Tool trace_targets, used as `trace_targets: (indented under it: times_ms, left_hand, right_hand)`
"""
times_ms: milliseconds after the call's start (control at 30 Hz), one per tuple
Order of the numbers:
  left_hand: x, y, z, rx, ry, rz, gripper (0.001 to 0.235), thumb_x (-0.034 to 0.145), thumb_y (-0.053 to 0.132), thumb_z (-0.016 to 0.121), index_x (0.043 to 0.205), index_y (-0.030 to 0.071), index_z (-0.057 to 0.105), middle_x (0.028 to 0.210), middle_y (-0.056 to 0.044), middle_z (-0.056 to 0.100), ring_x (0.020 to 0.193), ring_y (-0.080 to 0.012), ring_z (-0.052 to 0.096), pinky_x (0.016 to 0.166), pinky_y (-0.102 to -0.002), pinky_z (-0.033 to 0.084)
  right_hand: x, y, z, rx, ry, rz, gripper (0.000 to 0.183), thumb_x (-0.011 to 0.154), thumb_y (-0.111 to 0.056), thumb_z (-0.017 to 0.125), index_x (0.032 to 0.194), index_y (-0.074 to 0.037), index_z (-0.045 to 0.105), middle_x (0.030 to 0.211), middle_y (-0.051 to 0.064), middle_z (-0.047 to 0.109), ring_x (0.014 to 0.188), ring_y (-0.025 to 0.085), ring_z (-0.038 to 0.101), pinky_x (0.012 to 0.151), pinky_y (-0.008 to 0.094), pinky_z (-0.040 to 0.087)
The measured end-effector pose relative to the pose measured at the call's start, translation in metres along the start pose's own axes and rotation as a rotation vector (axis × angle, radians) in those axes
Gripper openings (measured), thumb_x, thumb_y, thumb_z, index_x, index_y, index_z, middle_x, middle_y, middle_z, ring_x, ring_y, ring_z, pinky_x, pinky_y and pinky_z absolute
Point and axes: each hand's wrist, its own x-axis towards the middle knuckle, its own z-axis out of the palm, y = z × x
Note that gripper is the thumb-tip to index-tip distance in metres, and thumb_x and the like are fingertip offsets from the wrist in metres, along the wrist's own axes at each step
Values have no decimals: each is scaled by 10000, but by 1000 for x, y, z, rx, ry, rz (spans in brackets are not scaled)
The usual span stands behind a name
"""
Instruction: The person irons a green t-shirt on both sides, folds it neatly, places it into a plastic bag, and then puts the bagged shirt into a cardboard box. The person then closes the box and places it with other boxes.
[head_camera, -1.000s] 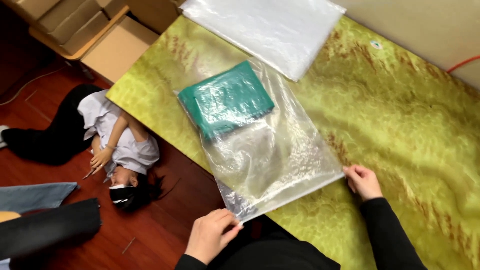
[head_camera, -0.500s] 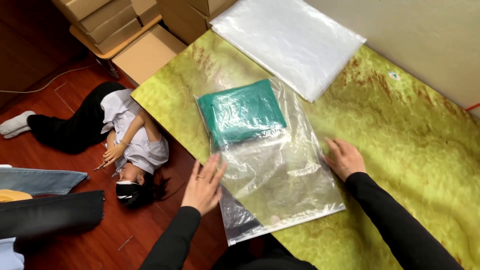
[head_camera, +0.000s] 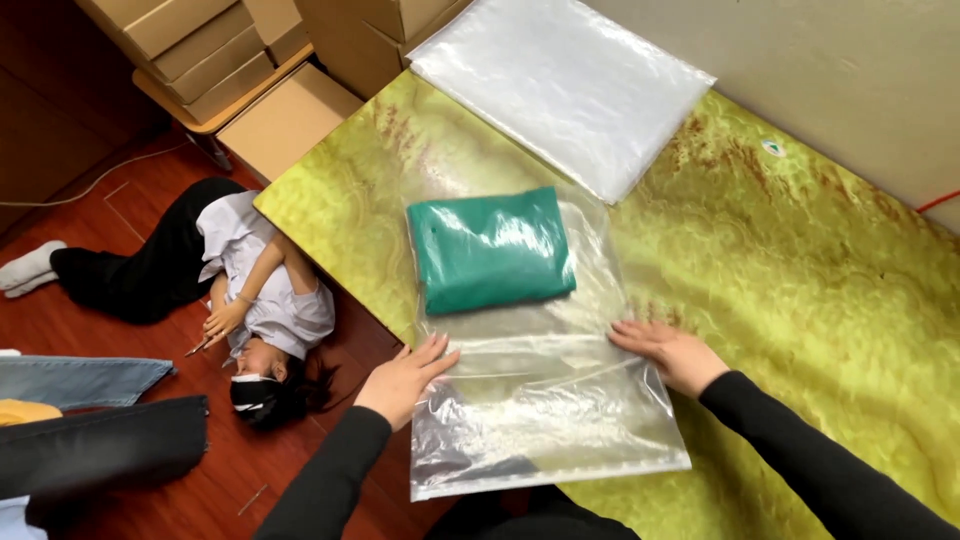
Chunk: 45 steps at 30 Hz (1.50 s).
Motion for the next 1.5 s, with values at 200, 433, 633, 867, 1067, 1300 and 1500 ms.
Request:
trace_targets:
  times_ms: [200,433,633,867,1067,1300,1500]
  left_hand:
    - [-14,32,-58,-458,-436,-172,598,1019,619,350,1421,379,723,1377,0,764,1229,-225,721,1013,-343,515]
    - [-8,82,-76,-905,-902,-443,1120,823,846,49,1443,224,744,1236,-96,815,1165,-170,758,1037,-265,564]
    - [-11,121,-81,-791,-423,-692,557,1016,610,527,959,129,804,844,-21,890,729,-113,835,771,-233,616]
    - [4,155,-12,138,591,-355,737,1008,602,492,1560,133,360,1598,-122,353,1459,-300,366,1153,-508,319]
    - [57,172,10,270,482,-15,774,1053,696,389,1727,345,248,1839,-81,65,1690,-349,19,1248,-724,57]
    - [75,176,0,151,377,-18,805,1000,774,451,1710,458,246,1836,-13,-36,1661,-417,-132,1069,-906,12]
    - [76,179,-3,182,379,-41,808,999,794,436,1711,466,243,1837,-2,-17,1669,-397,-111,1072,-899,35]
  right_hand:
    - [-74,-42,-42,652,-590,779,466,984,-486,575,1168,-212,904,1173,-36,932,1022,97,893,1018,276,709]
    - [-122,-120,-38,1336,-470,1205,659,981,-497,492,1086,75,802,980,435,881,873,447,889,840,448,717]
    - [-156,-143,-1,1193,-290,1131,634,1027,-472,452,972,-29,902,938,136,954,759,193,782,710,279,570]
    - [-129,-176,-5,350,309,1189,537,951,-456,685,1359,-129,563,1275,83,683,1147,237,641,1052,433,486]
    - [-20,-197,-4,-14,623,680,775,1012,-463,636,1688,-251,319,1755,153,219,1622,380,187,1294,629,154]
    - [-3,-193,11,-146,480,725,690,1076,-601,458,1708,-362,322,1824,81,141,1677,395,59,1288,676,25]
    - [-2,-188,15,-120,448,729,688,1081,-600,433,1714,-365,299,1829,70,121,1682,372,46,1287,677,23]
